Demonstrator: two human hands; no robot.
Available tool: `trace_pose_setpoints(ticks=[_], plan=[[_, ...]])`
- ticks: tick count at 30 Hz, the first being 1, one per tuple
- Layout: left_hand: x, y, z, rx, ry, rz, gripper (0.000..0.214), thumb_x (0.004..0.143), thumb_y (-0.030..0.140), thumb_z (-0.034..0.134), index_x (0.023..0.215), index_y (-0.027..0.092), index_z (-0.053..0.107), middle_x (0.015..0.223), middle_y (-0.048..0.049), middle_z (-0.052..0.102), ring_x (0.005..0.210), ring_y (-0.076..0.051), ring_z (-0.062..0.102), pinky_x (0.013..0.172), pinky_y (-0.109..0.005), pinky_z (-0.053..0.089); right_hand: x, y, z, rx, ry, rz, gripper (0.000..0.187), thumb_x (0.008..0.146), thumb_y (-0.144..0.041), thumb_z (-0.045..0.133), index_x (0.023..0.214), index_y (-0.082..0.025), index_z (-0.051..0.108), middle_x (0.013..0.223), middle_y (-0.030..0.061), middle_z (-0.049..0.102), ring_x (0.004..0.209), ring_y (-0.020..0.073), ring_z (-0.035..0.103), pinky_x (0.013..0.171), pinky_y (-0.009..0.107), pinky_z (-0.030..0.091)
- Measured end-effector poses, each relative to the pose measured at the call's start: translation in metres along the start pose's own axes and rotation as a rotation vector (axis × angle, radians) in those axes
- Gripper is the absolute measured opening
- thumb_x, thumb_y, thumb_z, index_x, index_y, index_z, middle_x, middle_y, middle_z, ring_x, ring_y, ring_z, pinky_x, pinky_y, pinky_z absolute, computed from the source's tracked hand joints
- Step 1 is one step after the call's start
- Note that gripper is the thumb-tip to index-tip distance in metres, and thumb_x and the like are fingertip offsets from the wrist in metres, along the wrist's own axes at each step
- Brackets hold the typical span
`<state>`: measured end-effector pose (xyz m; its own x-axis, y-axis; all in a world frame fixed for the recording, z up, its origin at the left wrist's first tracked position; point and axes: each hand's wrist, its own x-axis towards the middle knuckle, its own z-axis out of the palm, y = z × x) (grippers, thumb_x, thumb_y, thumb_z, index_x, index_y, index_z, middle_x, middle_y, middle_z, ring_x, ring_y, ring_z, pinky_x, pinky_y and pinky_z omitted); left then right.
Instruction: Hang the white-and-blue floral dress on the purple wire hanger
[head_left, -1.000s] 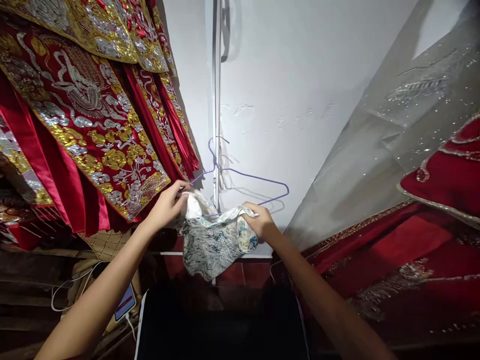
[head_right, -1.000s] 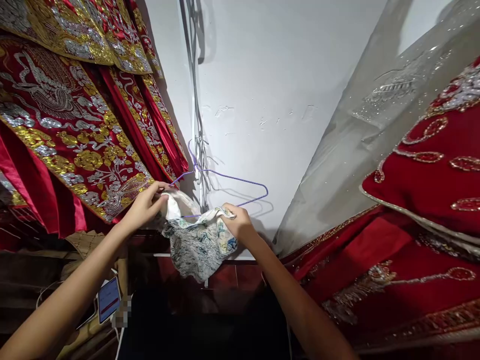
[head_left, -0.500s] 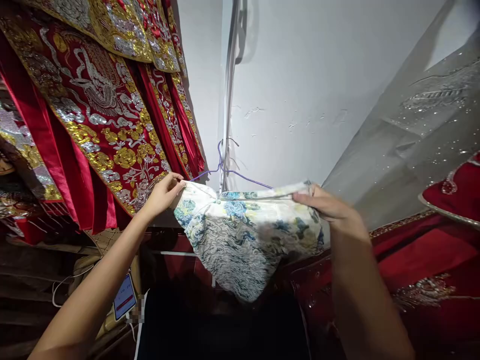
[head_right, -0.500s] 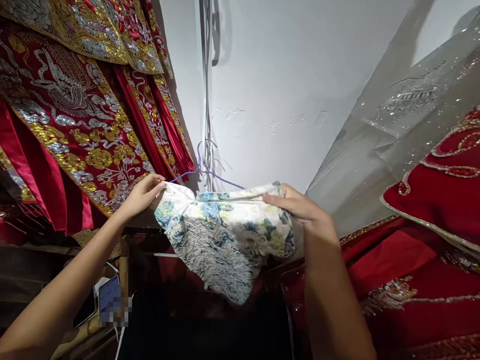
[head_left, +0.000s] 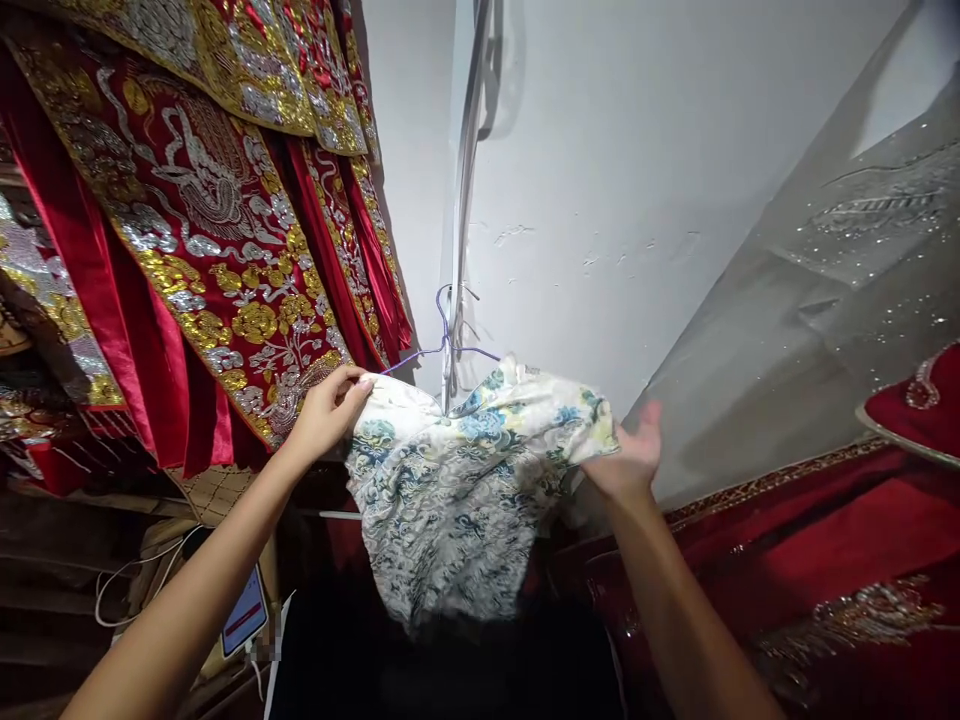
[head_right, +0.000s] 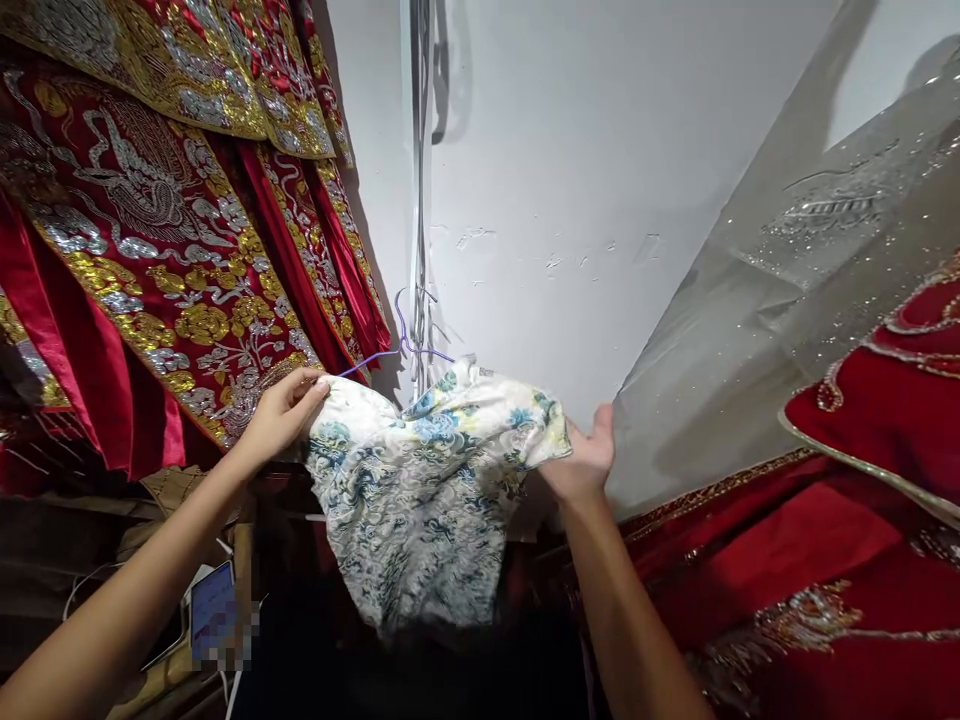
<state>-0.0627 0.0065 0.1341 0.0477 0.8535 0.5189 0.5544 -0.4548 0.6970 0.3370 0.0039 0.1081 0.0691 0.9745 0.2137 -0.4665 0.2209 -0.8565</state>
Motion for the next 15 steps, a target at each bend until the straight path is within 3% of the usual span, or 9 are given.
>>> trace_pose_setpoints(ticks=[2, 5, 8, 10, 12, 13, 15], plan=[[0.006, 0.013, 0.001, 0.090, 0.008, 0.021, 0.036, 0.095, 0.050, 0.047, 0.097, 0.019, 0.065, 0.087, -0.0022, 0.068, 0.080, -0.018, 0.061, 0.072, -0.025, 0.042, -0.007, -0.019, 0.011, 0.056, -0.019, -0.051, 0.089, 0.075, -0.090, 0.025, 0.114, -0.022, 0.066, 0.122, 0.0151, 0.066, 0.125, 0.0336, 0.056, 0.101, 0.055, 0.046], [0.018, 0.031, 0.006, 0.203, 0.049, 0.002, 0.034, 0.093, 0.050, 0.050, 0.089, 0.020, 0.064, 0.070, 0.0010, 0.061, 0.066, -0.016, 0.055, 0.063, -0.026, 0.037, -0.017, -0.040, 0.045, -0.030, -0.118, -0.107, 0.092, 0.077, -0.090, 0.018, 0.123, -0.024, 0.063, 0.126, 0.0134, 0.065, 0.127, 0.0318, 0.055, 0.102, 0.052, 0.046], [0.022, 0.037, 0.017, 0.180, 0.110, 0.011, 0.029, 0.091, 0.046, 0.055, 0.081, 0.020, 0.059, 0.065, 0.0015, 0.056, 0.062, -0.016, 0.050, 0.061, -0.026, 0.035, -0.029, -0.043, 0.073, -0.218, -0.373, -0.018, 0.093, 0.076, -0.089, 0.025, 0.124, -0.020, 0.064, 0.121, 0.0155, 0.067, 0.121, 0.0334, 0.059, 0.098, 0.050, 0.049], [0.018, 0.036, 0.029, 0.021, 0.125, 0.046, 0.027, 0.093, 0.043, 0.053, 0.081, 0.019, 0.056, 0.070, 0.0003, 0.058, 0.067, -0.016, 0.052, 0.065, -0.026, 0.037, -0.037, -0.032, 0.079, -0.419, -0.662, 0.089, 0.077, 0.079, -0.079, 0.047, 0.120, -0.017, 0.067, 0.117, 0.0155, 0.068, 0.115, 0.0329, 0.062, 0.097, 0.047, 0.050], [0.008, 0.033, 0.042, -0.216, 0.109, 0.070, 0.026, 0.096, 0.043, 0.051, 0.085, 0.019, 0.055, 0.073, -0.0002, 0.057, 0.070, -0.015, 0.053, 0.068, -0.026, 0.040, -0.044, -0.009, 0.074, -0.702, -0.826, 0.102, 0.054, 0.083, -0.058, 0.061, 0.120, -0.020, 0.068, 0.119, 0.0132, 0.069, 0.113, 0.0303, 0.063, 0.099, 0.045, 0.049], [0.001, 0.033, 0.050, -0.327, 0.094, 0.074, 0.025, 0.096, 0.042, 0.051, 0.087, 0.019, 0.055, 0.074, 0.0000, 0.057, 0.070, -0.014, 0.053, 0.069, -0.026, 0.041, -0.046, 0.006, 0.069, -0.852, -0.819, 0.049, 0.048, 0.085, -0.049, 0.062, 0.125, -0.022, 0.065, 0.123, 0.0126, 0.067, 0.116, 0.0297, 0.062, 0.103, 0.046, 0.047], [-0.010, 0.036, 0.063, -0.494, 0.057, 0.068, 0.023, 0.095, 0.041, 0.054, 0.089, 0.019, 0.056, 0.075, 0.0000, 0.056, 0.071, -0.014, 0.053, 0.070, -0.025, 0.042, -0.048, 0.039, 0.059, -1.105, -0.685, -0.128, 0.061, 0.085, -0.038, 0.063, 0.142, -0.023, 0.051, 0.140, 0.0144, 0.056, 0.129, 0.0315, 0.052, 0.111, 0.049, 0.039]])
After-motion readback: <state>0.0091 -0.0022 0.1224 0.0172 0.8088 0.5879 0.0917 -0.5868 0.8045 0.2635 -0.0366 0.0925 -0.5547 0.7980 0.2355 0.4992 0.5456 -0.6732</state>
